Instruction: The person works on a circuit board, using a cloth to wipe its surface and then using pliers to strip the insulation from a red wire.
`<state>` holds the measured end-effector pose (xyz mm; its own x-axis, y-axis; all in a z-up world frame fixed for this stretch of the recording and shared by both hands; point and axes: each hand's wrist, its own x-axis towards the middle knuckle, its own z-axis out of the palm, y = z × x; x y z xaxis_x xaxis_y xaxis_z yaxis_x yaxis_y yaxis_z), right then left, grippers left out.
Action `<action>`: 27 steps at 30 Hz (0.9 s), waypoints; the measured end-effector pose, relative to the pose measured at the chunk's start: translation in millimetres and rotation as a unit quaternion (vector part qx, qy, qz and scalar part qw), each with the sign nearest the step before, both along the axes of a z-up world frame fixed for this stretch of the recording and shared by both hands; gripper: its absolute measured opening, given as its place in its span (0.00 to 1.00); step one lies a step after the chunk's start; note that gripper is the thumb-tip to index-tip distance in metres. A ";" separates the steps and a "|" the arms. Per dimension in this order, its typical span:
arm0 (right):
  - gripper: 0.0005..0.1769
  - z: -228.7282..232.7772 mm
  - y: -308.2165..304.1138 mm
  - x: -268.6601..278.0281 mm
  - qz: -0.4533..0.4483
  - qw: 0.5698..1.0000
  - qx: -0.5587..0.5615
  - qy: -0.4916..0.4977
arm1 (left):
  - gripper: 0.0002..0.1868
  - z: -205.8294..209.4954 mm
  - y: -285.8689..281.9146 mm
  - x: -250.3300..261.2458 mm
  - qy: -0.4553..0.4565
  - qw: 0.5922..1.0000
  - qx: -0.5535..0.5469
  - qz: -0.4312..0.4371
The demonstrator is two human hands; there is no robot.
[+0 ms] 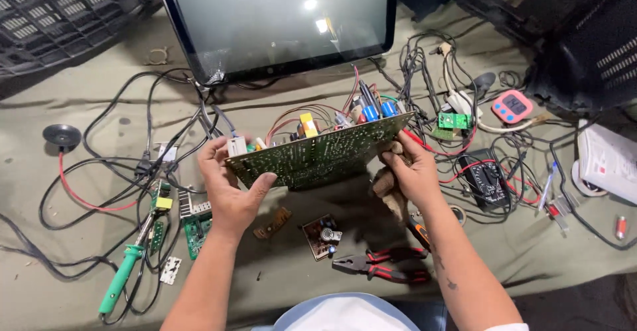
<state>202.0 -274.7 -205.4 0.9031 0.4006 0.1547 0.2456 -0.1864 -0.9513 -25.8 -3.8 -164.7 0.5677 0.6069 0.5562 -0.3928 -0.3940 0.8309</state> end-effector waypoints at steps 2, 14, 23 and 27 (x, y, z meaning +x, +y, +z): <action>0.33 1.0 -6.8 -1.4 -0.006 1.000 0.020 0.022 | 0.47 -11.0 -1.8 0.7 0.007 0.999 0.027 0.020; 0.21 -3.6 -40.3 -31.7 -0.118 0.847 0.315 0.411 | 0.35 -4.8 4.8 6.5 0.009 0.999 0.005 0.044; 0.10 84.9 -2.3 -83.0 -0.018 0.984 0.076 -0.160 | 0.31 -10.0 -2.1 6.9 -0.028 0.999 0.018 0.031; 0.12 102.1 21.4 -54.3 -0.087 0.912 0.019 -0.401 | 0.32 -12.8 -4.9 7.0 -0.016 0.998 0.026 0.054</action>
<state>147.7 -253.3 -103.3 0.5432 0.2420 0.8040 0.8347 -0.2590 -0.4860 -18.8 -8.7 -177.4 0.4823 0.6336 0.6049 -0.3713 -0.4776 0.7963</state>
